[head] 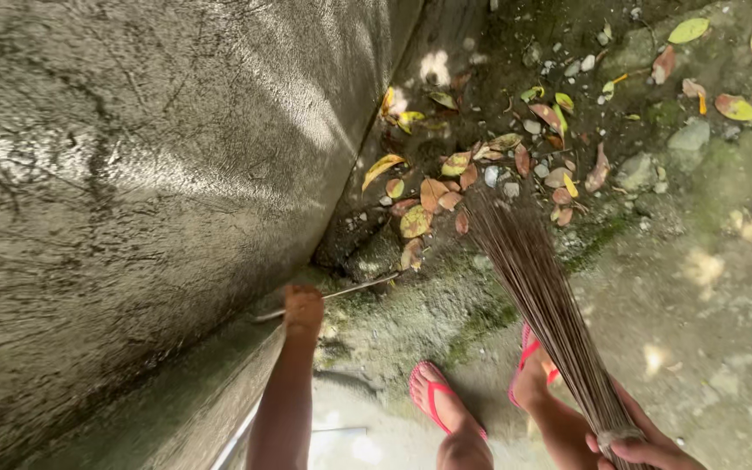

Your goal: The person sweeps leaves and debris into a dustpan using a broom, then carries the dustpan to a bucket and empties it.

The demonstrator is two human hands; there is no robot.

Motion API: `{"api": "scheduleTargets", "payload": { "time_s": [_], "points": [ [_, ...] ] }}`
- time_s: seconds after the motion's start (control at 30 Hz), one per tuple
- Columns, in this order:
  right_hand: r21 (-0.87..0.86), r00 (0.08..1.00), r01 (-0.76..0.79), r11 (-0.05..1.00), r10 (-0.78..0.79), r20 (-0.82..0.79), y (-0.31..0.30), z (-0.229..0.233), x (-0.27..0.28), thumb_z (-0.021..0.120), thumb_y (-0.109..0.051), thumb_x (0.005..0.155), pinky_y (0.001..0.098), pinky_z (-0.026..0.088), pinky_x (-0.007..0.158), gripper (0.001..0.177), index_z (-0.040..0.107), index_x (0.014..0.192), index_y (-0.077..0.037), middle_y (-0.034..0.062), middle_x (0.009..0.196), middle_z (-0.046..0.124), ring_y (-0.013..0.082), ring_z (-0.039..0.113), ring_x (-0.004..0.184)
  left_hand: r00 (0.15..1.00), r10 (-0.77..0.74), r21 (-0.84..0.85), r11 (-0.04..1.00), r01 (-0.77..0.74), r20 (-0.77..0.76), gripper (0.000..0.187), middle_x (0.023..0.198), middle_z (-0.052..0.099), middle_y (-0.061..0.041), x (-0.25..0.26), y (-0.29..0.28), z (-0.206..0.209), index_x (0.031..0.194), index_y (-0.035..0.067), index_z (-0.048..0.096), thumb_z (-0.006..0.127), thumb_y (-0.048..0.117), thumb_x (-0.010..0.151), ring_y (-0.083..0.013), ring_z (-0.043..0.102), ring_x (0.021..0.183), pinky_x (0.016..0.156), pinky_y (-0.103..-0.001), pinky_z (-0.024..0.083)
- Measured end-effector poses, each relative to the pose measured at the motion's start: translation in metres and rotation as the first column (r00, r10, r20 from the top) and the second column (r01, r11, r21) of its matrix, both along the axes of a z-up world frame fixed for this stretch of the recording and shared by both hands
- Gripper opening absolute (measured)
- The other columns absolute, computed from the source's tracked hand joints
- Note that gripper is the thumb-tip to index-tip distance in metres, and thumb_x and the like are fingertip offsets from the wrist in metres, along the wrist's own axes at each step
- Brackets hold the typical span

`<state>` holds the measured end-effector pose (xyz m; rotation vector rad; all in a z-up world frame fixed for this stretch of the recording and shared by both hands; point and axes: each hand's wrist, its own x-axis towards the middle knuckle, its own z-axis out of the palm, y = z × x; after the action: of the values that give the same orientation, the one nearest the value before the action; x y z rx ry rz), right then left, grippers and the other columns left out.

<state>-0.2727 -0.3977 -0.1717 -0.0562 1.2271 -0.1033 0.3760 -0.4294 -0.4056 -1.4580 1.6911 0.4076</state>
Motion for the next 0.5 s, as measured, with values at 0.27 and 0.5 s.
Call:
{"api": "scheduleTargets", "payload": {
  "time_s": [0.27, 0.5],
  "points": [
    [-0.152, 0.996, 0.085, 0.985, -0.081, 0.034, -0.049, 0.115, 0.088, 0.065, -0.017, 0.085, 0.0433, 0.057, 0.068, 0.094, 0.020, 0.166, -0.026, 0.0228, 0.104, 0.066, 0.0300, 0.067, 0.074, 0.545, 0.744, 0.193, 0.643, -0.741, -0.387, 0.039, 0.082, 0.066, -0.014, -0.121, 0.061, 0.033, 0.091, 0.003, 0.073, 0.053, 0.031, 0.110, -0.0273, 0.061, 0.071, 0.062, -0.044, 0.051],
    [-0.208, 0.989, 0.151, 0.966, -0.145, 0.043, -0.059, 0.164, 0.105, 0.060, -0.013, 0.087, 0.0381, 0.058, 0.069, 0.094, 0.017, 0.170, -0.025, 0.0198, 0.109, 0.065, 0.0202, 0.067, 0.078, 0.467, 0.790, 0.345, 0.600, -0.722, -0.399, 0.042, 0.086, 0.069, -0.018, -0.179, 0.050, 0.024, 0.090, 0.000, 0.074, 0.055, 0.034, 0.108, -0.0289, 0.064, 0.072, 0.063, -0.043, 0.052]
  ]
}}
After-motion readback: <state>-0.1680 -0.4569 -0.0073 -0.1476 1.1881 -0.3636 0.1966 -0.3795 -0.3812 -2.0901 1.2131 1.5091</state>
